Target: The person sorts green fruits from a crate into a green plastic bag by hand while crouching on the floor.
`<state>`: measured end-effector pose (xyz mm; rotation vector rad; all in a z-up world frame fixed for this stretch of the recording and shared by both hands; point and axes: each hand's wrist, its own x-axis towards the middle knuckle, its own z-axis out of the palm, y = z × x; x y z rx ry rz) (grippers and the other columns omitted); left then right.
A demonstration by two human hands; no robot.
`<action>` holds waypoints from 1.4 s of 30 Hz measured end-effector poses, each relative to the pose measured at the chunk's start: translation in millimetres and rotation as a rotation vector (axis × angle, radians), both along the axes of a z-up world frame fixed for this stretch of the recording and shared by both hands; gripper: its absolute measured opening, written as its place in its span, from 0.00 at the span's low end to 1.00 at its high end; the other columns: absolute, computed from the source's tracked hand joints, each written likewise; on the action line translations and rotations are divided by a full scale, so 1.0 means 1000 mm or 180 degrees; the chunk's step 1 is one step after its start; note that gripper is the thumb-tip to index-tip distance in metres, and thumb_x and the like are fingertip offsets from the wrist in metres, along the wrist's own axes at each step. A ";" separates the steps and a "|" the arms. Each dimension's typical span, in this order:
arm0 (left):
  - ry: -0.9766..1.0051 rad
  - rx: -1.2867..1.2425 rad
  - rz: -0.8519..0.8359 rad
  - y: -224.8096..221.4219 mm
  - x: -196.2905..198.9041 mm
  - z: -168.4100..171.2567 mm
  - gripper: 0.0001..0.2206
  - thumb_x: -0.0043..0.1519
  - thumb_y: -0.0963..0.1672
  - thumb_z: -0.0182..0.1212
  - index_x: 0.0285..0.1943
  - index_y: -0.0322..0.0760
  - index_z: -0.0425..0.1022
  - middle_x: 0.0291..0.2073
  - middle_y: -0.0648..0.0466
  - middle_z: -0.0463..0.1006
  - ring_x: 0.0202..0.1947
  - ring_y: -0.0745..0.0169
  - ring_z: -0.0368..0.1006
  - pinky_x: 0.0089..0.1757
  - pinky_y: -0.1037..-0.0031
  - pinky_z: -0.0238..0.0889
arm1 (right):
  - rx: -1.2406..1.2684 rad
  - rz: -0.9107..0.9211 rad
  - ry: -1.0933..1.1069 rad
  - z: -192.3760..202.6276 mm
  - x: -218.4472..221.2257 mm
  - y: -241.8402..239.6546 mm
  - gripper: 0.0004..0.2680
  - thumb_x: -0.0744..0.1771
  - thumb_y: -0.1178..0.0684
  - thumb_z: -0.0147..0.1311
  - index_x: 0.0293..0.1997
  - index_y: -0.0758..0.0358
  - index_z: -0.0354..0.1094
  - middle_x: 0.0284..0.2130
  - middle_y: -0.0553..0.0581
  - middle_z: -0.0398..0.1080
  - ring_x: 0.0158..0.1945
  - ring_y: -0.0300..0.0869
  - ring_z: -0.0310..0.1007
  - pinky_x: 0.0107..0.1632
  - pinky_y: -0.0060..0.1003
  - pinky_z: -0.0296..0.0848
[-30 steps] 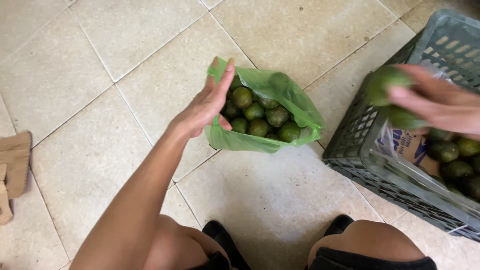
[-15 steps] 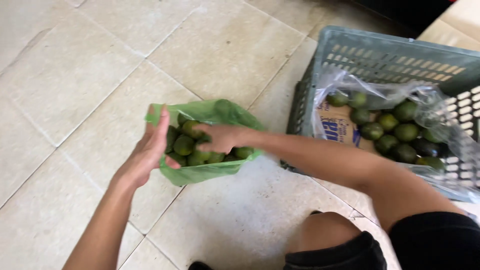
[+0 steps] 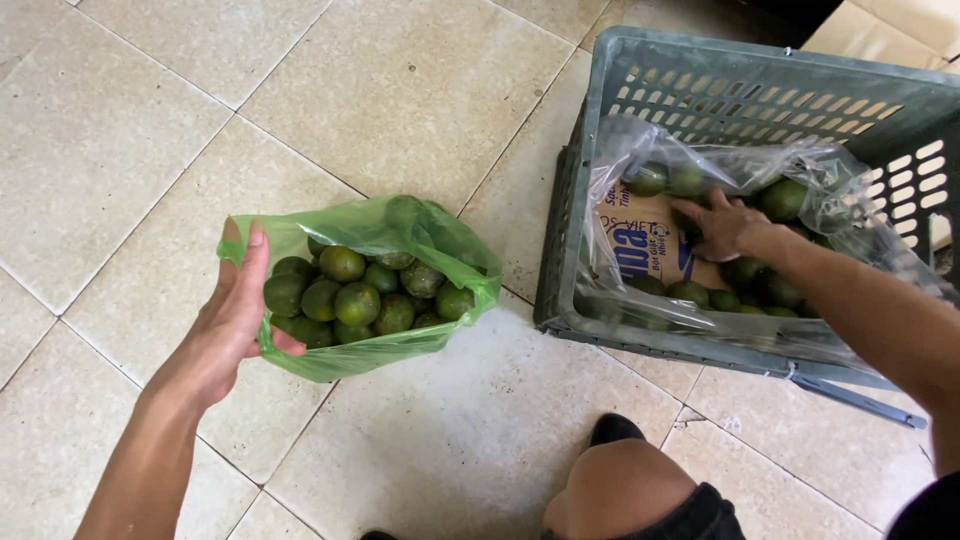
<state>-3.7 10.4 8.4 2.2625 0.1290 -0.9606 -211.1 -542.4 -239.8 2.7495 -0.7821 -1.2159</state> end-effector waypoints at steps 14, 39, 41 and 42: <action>-0.0038 -0.0157 0.0036 0.000 -0.002 0.000 0.51 0.46 0.72 0.29 0.78 0.67 0.16 0.80 0.51 0.32 0.26 0.47 0.76 0.62 0.31 0.52 | 0.0238 -0.0105 -0.0385 -0.075 -0.020 -0.048 0.45 0.55 0.41 0.75 0.76 0.30 0.37 0.69 0.69 0.50 0.67 0.68 0.61 0.63 0.59 0.71; -0.0198 -0.1025 -0.0182 0.030 0.008 -0.035 0.50 0.50 0.72 0.31 0.81 0.63 0.22 0.79 0.51 0.42 0.29 0.48 0.78 0.48 0.35 0.71 | 0.1814 0.2345 -0.0879 0.150 0.248 0.428 0.31 0.57 0.40 0.64 0.67 0.56 0.62 0.47 0.66 0.79 0.50 0.57 0.79 0.52 0.49 0.76; -0.0173 -0.0998 -0.0260 0.020 0.004 -0.019 0.50 0.49 0.72 0.31 0.80 0.65 0.23 0.80 0.53 0.40 0.31 0.46 0.78 0.49 0.33 0.69 | 0.1670 0.2324 -0.1175 0.130 0.263 0.421 0.29 0.59 0.40 0.65 0.65 0.56 0.64 0.52 0.67 0.74 0.54 0.58 0.75 0.54 0.50 0.75; -0.0158 -0.0928 -0.0219 0.017 0.001 -0.012 0.50 0.49 0.73 0.31 0.80 0.66 0.23 0.80 0.55 0.39 0.34 0.43 0.79 0.50 0.32 0.67 | 0.1581 0.2414 -0.1440 0.120 0.271 0.418 0.26 0.60 0.40 0.65 0.63 0.55 0.66 0.56 0.69 0.70 0.58 0.58 0.70 0.56 0.50 0.74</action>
